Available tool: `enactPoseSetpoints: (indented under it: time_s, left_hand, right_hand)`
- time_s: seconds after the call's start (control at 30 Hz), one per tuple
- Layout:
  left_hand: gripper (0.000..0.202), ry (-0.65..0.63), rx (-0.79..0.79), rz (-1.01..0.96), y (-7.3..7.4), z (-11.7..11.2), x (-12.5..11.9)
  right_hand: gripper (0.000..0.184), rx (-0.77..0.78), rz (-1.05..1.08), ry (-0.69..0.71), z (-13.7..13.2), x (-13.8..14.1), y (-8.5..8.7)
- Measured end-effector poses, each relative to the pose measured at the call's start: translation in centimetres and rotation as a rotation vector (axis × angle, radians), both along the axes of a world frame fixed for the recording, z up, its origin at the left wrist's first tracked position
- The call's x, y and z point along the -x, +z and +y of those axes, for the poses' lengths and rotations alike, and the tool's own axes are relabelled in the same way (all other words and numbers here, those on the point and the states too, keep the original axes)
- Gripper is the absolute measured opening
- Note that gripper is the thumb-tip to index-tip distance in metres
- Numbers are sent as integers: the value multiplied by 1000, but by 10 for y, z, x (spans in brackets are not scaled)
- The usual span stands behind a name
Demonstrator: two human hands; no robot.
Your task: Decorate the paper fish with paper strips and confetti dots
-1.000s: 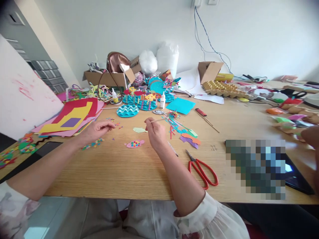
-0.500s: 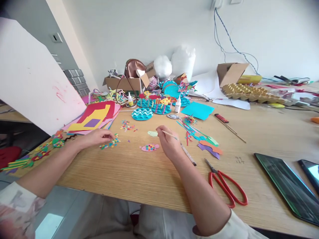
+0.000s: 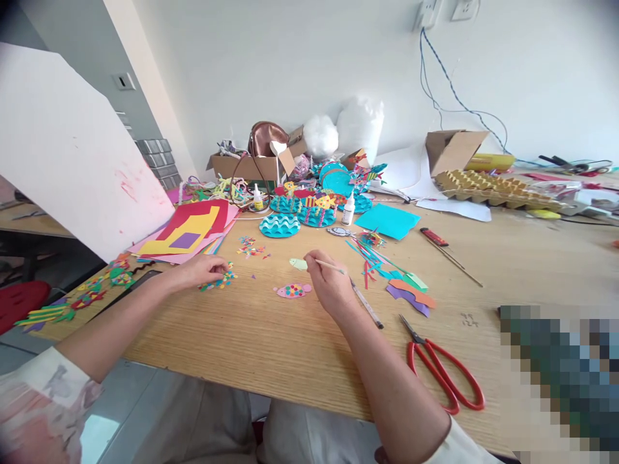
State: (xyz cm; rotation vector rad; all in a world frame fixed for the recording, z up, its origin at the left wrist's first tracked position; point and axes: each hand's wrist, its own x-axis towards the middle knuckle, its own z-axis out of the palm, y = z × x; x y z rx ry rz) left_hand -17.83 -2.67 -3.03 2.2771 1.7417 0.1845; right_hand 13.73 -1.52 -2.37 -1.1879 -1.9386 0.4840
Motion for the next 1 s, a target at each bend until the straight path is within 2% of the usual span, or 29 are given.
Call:
enactPoseSetpoints:
  time_s: [0.23,0.47,0.67,0.83,1.0]
  left_hand:
    - [13,1,-31,20,-4,6,0]
    - [19,47,-139,-13,14,5,-10]
    - [26,69,-255,-95,19,23,-24]
    - [26,86,-386,-207,13,38,-16]
    - [24,71,-492,-231,2,40,-1]
  right_hand:
    - [28,-13,30,-20,-1,-1,1]
    - [27,-81,112,-37,2,-2,-3]
    - [22,-151,73,-98,0,-1,0]
    - [18,-178,24,-92,0,3,-1]
    - [15,-193,-32,-82,-3,9,-1]
